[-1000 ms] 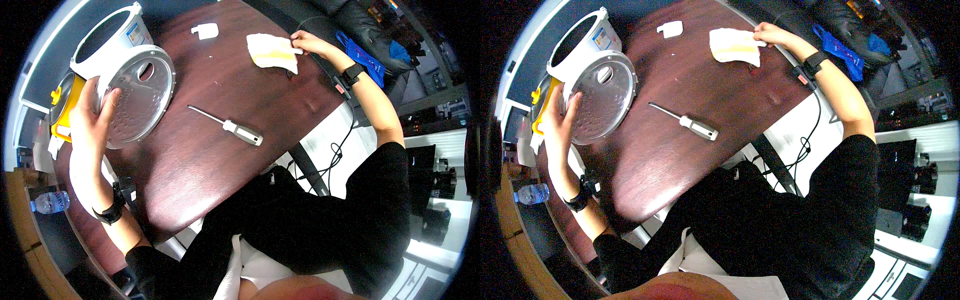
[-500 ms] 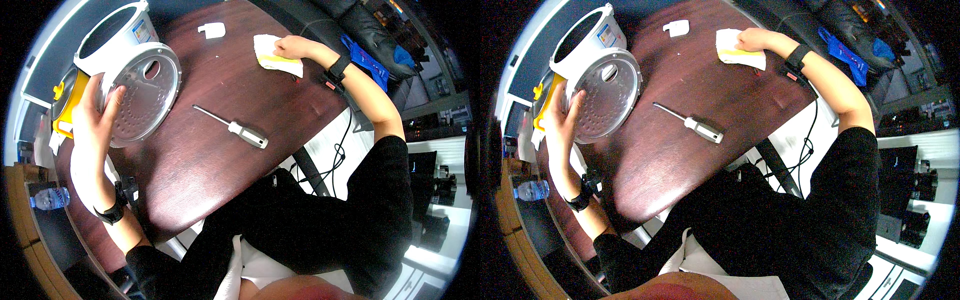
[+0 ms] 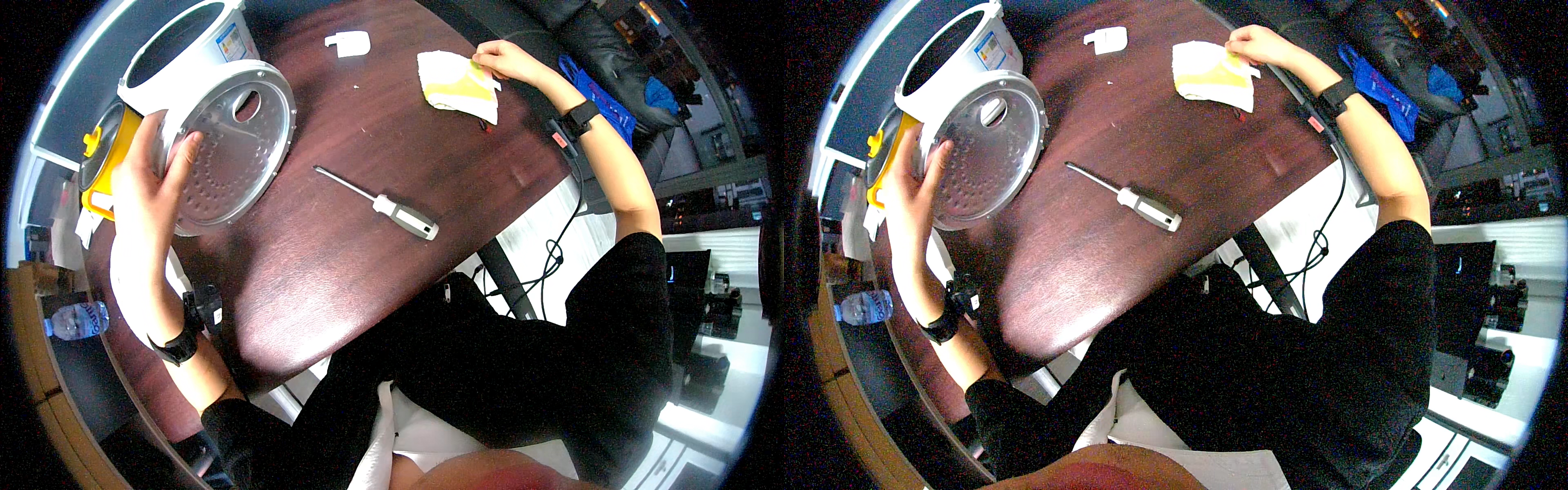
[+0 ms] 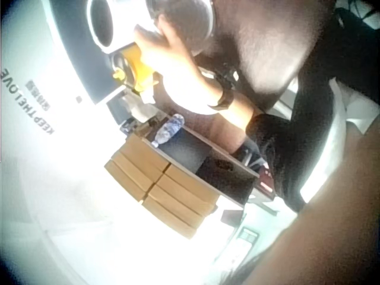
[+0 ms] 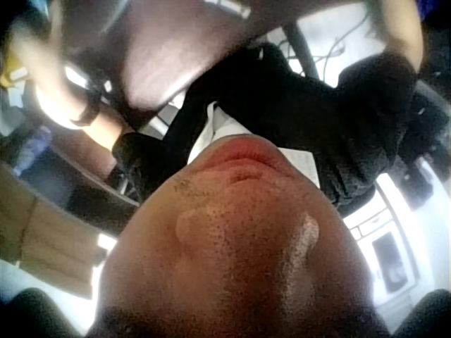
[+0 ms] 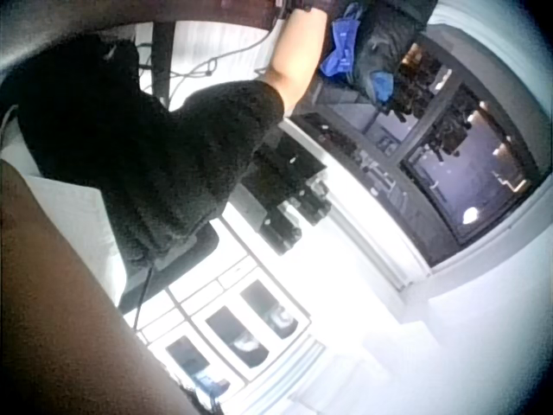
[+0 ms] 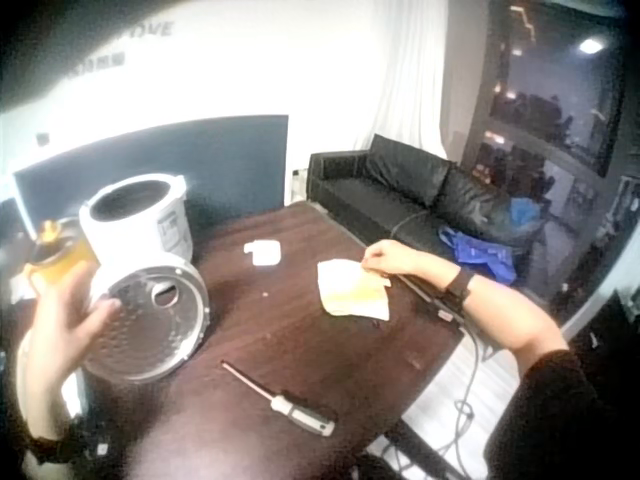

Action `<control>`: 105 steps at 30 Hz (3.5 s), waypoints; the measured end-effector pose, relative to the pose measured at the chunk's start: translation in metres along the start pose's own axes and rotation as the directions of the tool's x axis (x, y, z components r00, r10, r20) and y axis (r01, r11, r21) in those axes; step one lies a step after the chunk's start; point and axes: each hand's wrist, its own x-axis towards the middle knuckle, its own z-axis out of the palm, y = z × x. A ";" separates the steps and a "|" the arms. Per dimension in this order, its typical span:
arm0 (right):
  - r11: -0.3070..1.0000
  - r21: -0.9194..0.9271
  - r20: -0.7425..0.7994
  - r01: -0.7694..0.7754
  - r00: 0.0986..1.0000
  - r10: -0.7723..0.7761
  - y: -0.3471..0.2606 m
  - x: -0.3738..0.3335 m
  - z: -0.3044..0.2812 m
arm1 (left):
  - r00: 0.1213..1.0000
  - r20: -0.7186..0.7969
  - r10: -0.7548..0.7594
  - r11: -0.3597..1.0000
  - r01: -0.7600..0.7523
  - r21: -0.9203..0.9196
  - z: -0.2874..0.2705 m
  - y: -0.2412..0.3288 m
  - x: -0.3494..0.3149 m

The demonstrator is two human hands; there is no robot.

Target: The person uses a screwdriver to remove screws from a metal steamer tray and places them on the table. The person repeatedly wipes the table surface with a cloth between screw removals.

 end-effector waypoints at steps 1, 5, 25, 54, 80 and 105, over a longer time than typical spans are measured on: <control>1.000 0.022 -0.033 0.011 0.999 -0.010 0.001 -0.001 0.001 | 1.000 -0.006 0.012 1.000 -0.012 0.005 -0.001 0.000 0.000; 0.998 -0.045 -0.147 -0.046 0.988 0.039 0.017 -0.003 -0.015 | 0.999 -0.008 0.036 0.999 -0.036 0.033 -0.002 0.003 0.000; 0.876 -0.352 -0.485 -0.331 0.864 0.131 0.018 -0.021 -0.056 | 0.993 0.076 -0.090 0.993 0.096 -0.069 -0.001 -0.005 0.000; 0.983 0.180 0.439 -0.021 0.896 -0.061 -0.197 -0.105 0.125 | 0.970 -0.200 0.137 0.991 -0.133 0.033 0.006 -0.012 -0.002; 0.633 0.767 0.450 -0.102 0.789 -0.419 -0.282 -0.057 0.140 | 0.974 -0.224 -0.026 1.000 0.022 -0.017 0.005 -0.017 0.001; 0.860 0.417 0.055 0.293 0.937 -0.345 -0.285 -0.067 0.149 | 0.965 -0.262 0.025 1.000 -0.019 0.025 0.006 -0.008 0.000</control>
